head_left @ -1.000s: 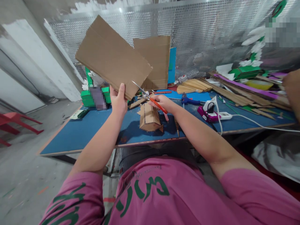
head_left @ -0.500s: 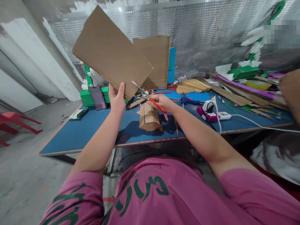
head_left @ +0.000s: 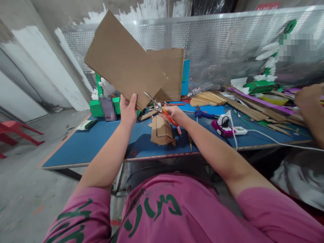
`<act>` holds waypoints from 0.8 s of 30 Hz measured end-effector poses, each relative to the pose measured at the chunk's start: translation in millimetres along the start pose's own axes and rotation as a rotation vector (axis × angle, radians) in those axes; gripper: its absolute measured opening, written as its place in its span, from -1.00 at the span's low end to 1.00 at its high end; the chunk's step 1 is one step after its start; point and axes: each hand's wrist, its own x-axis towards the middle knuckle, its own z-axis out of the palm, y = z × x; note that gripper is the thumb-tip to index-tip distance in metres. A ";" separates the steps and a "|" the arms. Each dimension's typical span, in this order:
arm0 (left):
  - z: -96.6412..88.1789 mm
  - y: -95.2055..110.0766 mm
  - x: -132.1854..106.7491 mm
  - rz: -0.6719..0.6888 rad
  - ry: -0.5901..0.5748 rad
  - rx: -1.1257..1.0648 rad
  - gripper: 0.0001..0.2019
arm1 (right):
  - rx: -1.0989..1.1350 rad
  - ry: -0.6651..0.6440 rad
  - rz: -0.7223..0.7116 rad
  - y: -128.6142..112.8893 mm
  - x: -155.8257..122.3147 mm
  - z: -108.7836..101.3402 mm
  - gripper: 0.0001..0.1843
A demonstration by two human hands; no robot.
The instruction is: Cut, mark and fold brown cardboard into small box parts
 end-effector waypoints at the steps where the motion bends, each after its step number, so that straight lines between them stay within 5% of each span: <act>1: 0.2 0.8 -0.3 -0.005 0.004 0.003 -0.18 | -0.007 -0.001 0.009 0.9 0.8 -0.1 -0.49; 14: -2.3 -5.1 -3.3 -0.046 0.013 -0.007 -0.24 | -0.104 0.035 -0.030 2.6 1.8 -3.8 -0.55; 24: -2.7 -6.0 -3.3 -0.050 0.017 0.001 -0.19 | -0.061 0.045 -0.072 11.1 1.2 -6.1 -0.79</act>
